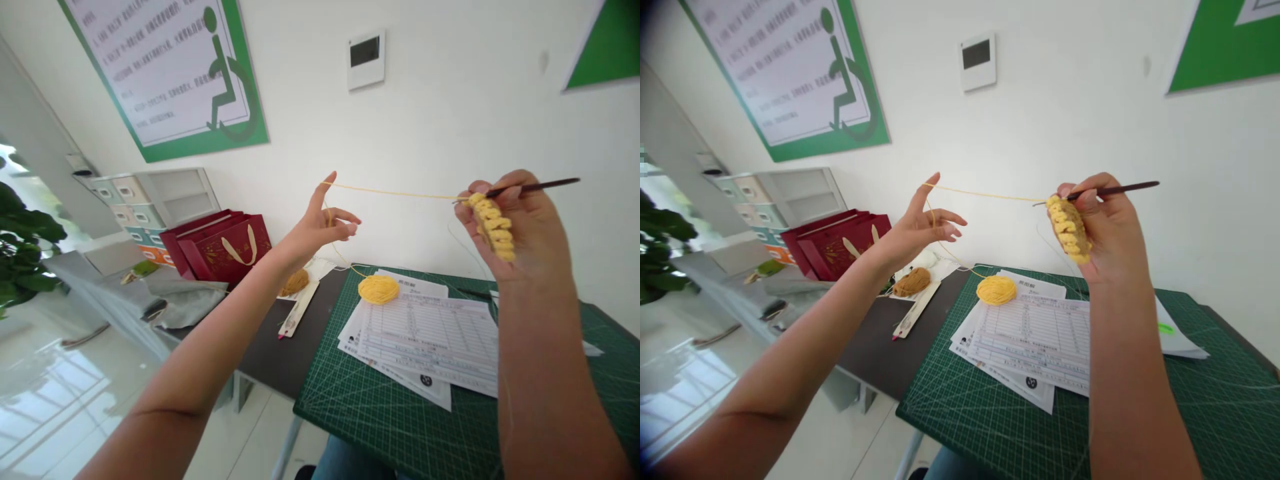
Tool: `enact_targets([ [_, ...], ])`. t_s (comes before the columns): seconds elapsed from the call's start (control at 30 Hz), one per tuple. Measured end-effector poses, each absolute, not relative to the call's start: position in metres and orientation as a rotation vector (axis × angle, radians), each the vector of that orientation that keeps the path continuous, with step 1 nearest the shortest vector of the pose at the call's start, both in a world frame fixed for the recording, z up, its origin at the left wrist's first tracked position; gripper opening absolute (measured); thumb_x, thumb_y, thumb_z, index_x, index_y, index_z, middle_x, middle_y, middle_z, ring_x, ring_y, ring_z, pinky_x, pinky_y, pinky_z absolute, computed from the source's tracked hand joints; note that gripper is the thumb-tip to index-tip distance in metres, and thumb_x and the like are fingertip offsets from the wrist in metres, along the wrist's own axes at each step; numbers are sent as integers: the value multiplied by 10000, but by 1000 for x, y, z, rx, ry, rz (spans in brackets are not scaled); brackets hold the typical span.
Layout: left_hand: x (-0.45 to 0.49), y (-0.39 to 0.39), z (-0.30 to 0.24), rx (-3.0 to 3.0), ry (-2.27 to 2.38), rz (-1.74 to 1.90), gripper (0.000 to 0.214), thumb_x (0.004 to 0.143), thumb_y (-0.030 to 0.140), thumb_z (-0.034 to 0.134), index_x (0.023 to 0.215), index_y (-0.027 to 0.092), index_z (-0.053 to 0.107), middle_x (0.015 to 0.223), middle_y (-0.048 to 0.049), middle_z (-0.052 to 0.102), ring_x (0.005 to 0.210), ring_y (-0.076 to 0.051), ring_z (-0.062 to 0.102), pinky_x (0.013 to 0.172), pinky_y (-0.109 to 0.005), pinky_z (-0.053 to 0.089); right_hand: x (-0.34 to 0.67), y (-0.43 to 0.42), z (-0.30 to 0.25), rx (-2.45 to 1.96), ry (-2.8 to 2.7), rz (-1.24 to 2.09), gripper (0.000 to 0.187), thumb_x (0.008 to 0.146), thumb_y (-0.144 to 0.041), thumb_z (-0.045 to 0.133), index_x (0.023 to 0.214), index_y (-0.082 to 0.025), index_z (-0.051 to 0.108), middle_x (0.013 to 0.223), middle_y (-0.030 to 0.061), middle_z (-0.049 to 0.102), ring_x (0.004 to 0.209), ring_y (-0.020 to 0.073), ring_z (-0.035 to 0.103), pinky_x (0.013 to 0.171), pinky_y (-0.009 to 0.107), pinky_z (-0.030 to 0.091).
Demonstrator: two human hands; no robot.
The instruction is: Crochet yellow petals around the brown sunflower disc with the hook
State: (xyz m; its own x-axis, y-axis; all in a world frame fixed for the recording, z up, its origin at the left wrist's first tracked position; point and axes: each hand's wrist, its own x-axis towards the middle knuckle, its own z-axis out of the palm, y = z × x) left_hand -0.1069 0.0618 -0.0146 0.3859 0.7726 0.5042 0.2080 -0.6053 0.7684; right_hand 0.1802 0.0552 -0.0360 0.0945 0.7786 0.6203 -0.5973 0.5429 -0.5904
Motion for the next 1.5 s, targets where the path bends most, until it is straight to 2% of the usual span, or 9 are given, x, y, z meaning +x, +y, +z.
enact_targets([
  [0.33, -58, 73, -22, 1919, 709, 1384, 1008, 789, 311, 834, 1618, 253, 265, 1320, -163, 651, 1146, -313, 601, 974, -475, 455, 160, 47, -38, -232, -1170, 869, 257, 677, -398, 937, 761, -286, 721, 862, -47, 678, 851, 127, 619, 751, 265, 500],
  [0.43, -66, 68, -10, 1853, 571, 1392, 697, 1010, 687, 243, 1575, 287, 321, 1301, -166, 664, 1127, -320, 642, 880, -513, 503, 163, 53, -38, -216, -1188, 896, 285, 670, -411, 948, 771, -286, 712, 834, -28, 650, 825, 146, 590, 684, 265, 495],
  [0.53, -67, 51, -2, 1760, 619, 1676, 577, 1029, 632, 197, 1087, 302, 667, 1202, -116, 682, 973, -271, 628, 821, -480, 506, 166, 60, -38, -219, -1217, 966, 268, 698, -412, 927, 760, -287, 697, 786, -16, 619, 785, 172, 566, 616, 283, 477],
  [0.67, -59, 49, -8, 1867, 792, 1824, 544, 1020, 520, 436, 564, 226, 475, 922, -86, 639, 937, -245, 588, 859, -435, 501, 173, 63, -36, -182, -1202, 1031, 290, 717, -409, 915, 774, -266, 669, 796, -21, 589, 749, 148, 560, 613, 264, 465],
  [1.03, -54, 88, -22, 1860, 1145, 1863, 395, 928, 460, 664, 1211, 185, 674, 1170, -153, 710, 1044, -295, 618, 908, -477, 500, 173, 65, -35, -110, -1118, 1153, 331, 737, -426, 905, 794, -255, 627, 840, -15, 553, 744, 122, 521, 598, 218, 458],
  [1.2, -48, 55, -3, 1727, 695, 1838, 648, 1019, 630, 111, 1320, 324, 596, 1221, -132, 711, 902, -241, 640, 776, -431, 531, 168, 70, -36, -99, -1119, 1234, 369, 685, -424, 934, 743, -261, 608, 784, -13, 490, 670, 129, 437, 541, 232, 405],
  [1.3, -53, 40, 0, 1584, 521, 1907, 596, 1024, 546, 314, 552, 229, 492, 963, -105, 673, 880, -249, 598, 748, -418, 497, 166, 71, -36, -89, -1131, 1236, 362, 701, -456, 916, 740, -270, 609, 764, -13, 462, 647, 133, 400, 531, 240, 378],
  [1.37, -59, 41, -2, 1590, 577, 2010, 625, 974, 454, 522, 430, 218, 325, 846, -91, 585, 949, -270, 549, 809, -418, 469, 167, 71, -35, -83, -1148, 1215, 364, 715, -468, 903, 731, -273, 597, 750, -16, 444, 638, 137, 386, 531, 250, 370],
  [1.5, -67, 54, -8, 1603, 782, 2208, 344, 826, 324, 803, 531, 229, 654, 916, -83, 514, 1115, -304, 400, 1027, -437, 339, 167, 63, -33, -86, -1228, 1141, 330, 763, -462, 869, 770, -272, 600, 772, -11, 480, 667, 145, 432, 553, 260, 375],
])
